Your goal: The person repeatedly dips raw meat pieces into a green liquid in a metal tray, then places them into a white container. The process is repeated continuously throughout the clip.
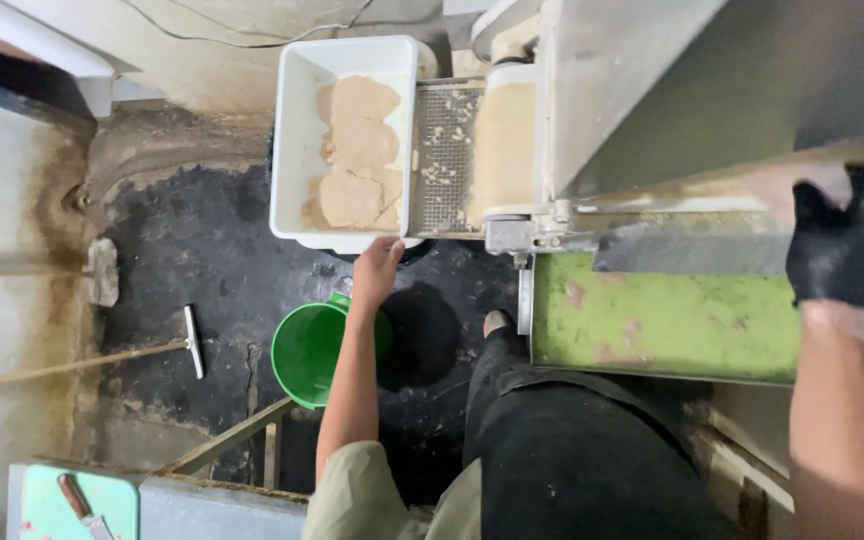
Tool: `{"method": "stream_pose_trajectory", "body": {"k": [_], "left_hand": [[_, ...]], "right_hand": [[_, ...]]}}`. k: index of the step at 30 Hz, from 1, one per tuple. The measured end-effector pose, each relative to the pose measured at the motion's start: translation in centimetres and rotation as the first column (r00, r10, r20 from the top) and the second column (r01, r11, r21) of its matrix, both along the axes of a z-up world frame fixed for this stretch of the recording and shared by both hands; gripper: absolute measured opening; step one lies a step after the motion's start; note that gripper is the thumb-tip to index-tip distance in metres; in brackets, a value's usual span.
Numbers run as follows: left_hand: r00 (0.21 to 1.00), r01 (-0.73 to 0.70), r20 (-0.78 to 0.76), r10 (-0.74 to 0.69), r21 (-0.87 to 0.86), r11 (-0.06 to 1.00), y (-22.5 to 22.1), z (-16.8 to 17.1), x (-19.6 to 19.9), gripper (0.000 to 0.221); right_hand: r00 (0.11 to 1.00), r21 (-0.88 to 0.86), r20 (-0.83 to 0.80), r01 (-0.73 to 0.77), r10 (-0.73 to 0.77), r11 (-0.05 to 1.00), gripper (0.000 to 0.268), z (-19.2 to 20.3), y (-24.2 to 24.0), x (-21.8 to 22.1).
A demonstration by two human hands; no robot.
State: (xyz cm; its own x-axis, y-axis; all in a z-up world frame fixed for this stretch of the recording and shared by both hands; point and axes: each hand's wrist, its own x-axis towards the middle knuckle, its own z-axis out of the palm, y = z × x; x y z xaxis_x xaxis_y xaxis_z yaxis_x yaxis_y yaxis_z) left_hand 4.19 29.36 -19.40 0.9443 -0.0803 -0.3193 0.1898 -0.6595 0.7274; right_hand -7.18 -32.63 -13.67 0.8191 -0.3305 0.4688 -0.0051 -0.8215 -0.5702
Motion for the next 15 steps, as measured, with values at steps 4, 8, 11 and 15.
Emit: {"method": "stream_pose_trajectory", "body": {"k": [4, 8, 11, 15], "left_hand": [[0.993, 0.074, -0.099, -0.068, 0.064, 0.995, -0.2, -7.7, -8.8, 0.04], [0.852, 0.278, -0.505, -0.139, 0.211, 0.937, -0.2, -12.5, -15.0, 0.054], [0.8, 0.304, -0.586, -0.126, 0.215, 0.928, -1.1, -11.2, -17.8, 0.057], [0.812, 0.2, -0.582, -0.039, 0.215, 0.956, 0.4, -15.2, -22.2, 0.06]], "right_hand": [[0.998, -0.443, 0.057, 0.062, -0.041, 0.894, 0.016, 4.1, 0.9, 6.5], [0.995, -0.408, -0.1, -0.035, -0.007, 0.913, 0.023, 4.1, 6.9, 8.5], [0.931, 0.016, -0.338, -0.14, 0.137, 0.99, 0.008, 3.5, 12.5, 5.4], [0.67, 0.206, -0.665, -0.259, 0.33, 0.943, 0.012, -5.2, 12.4, -3.7]]}}
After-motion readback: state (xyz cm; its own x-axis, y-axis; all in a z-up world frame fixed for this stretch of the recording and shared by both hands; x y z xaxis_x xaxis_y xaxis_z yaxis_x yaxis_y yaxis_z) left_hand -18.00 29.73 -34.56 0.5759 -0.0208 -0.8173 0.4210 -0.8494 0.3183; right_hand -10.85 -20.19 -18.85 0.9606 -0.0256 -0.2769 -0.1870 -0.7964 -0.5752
